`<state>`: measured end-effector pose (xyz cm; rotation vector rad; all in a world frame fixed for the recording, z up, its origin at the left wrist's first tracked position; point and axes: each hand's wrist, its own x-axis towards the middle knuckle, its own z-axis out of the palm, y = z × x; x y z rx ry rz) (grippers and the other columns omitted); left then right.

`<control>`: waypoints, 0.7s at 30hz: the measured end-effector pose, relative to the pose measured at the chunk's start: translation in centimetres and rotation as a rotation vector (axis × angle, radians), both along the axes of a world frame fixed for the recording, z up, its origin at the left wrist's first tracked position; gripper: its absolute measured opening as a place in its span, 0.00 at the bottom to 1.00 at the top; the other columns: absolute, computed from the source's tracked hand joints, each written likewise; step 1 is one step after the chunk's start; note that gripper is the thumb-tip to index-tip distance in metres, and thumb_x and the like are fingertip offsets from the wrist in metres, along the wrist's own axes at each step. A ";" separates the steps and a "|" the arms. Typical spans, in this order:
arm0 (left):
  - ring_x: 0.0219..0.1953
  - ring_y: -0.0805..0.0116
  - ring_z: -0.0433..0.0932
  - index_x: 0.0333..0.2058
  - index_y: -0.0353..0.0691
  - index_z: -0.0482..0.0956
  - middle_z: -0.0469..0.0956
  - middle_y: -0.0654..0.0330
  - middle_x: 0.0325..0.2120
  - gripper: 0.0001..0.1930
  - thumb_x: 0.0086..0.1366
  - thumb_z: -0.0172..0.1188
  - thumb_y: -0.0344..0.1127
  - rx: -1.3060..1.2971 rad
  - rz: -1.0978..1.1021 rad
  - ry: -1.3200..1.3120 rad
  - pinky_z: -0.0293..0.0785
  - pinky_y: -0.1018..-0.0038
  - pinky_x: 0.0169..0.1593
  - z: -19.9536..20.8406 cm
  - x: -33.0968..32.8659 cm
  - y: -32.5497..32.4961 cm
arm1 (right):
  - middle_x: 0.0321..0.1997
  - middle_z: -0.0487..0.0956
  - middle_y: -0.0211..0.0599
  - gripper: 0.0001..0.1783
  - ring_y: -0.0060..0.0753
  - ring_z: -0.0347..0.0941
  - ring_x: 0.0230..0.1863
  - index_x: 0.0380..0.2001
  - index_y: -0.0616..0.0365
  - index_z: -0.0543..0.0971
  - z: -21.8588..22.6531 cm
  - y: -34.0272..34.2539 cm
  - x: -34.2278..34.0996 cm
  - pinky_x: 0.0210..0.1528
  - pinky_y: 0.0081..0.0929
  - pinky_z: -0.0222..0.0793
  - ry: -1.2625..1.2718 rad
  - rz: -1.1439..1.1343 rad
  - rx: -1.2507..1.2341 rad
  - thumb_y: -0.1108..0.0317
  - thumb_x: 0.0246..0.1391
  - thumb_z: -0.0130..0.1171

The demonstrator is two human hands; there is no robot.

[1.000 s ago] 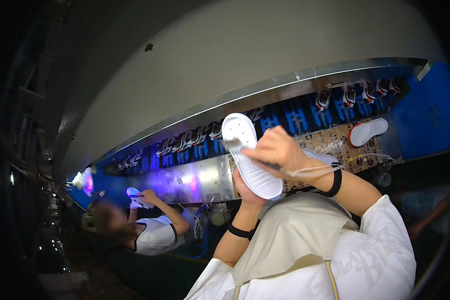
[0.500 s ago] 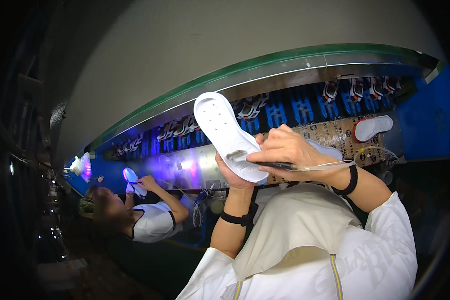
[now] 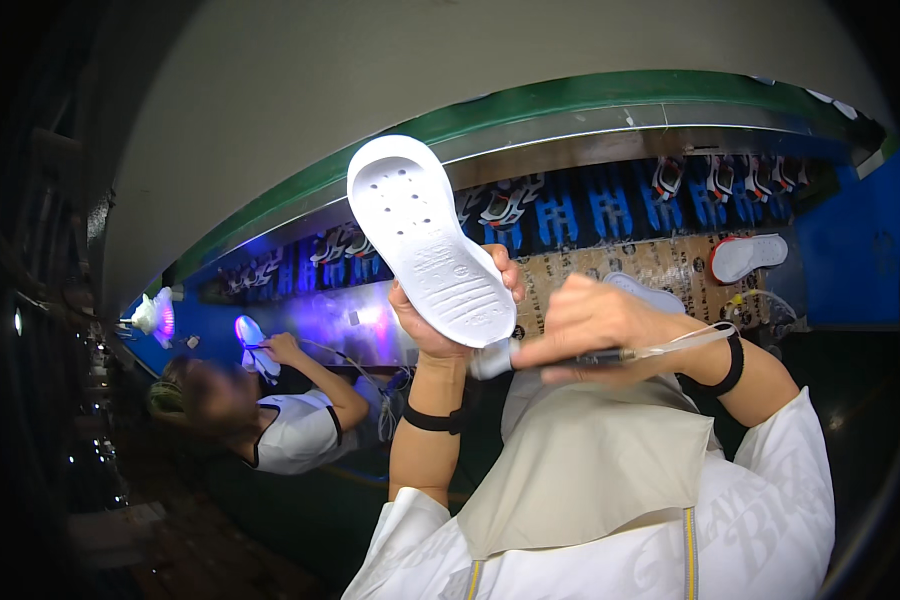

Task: The recorder uses a brush to apply glue or sealant to the underside of white shoe soles on a manufacturing line.

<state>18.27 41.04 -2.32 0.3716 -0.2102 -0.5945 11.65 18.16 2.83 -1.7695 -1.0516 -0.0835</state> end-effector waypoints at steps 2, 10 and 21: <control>0.44 0.46 0.75 0.62 0.39 0.71 0.73 0.40 0.46 0.47 0.58 0.50 0.75 -0.016 -0.023 -0.049 0.74 0.52 0.45 0.1 0.1 0.0 | 0.29 0.75 0.28 0.19 0.33 0.71 0.35 0.52 0.51 0.85 -0.7 0.1 0.6 0.43 0.35 0.61 -0.089 -0.013 -0.078 0.69 0.56 0.70; 0.41 0.43 0.79 0.62 0.36 0.70 0.77 0.35 0.43 0.44 0.62 0.44 0.71 0.304 -0.067 -0.127 0.79 0.51 0.43 1.3 1.9 1.1 | 0.29 0.74 0.28 0.21 0.33 0.70 0.36 0.53 0.51 0.84 0.3 -0.3 1.2 0.43 0.35 0.60 -0.112 0.017 -0.192 0.68 0.54 0.68; 0.45 0.44 0.86 0.65 0.28 0.69 0.82 0.37 0.47 0.38 0.73 0.35 0.59 0.354 -0.333 0.038 0.86 0.52 0.46 -0.4 3.6 2.5 | 0.31 0.78 0.28 0.15 0.33 0.72 0.38 0.47 0.52 0.85 -0.1 0.6 1.1 0.44 0.34 0.62 -0.086 0.217 -0.249 0.62 0.58 0.68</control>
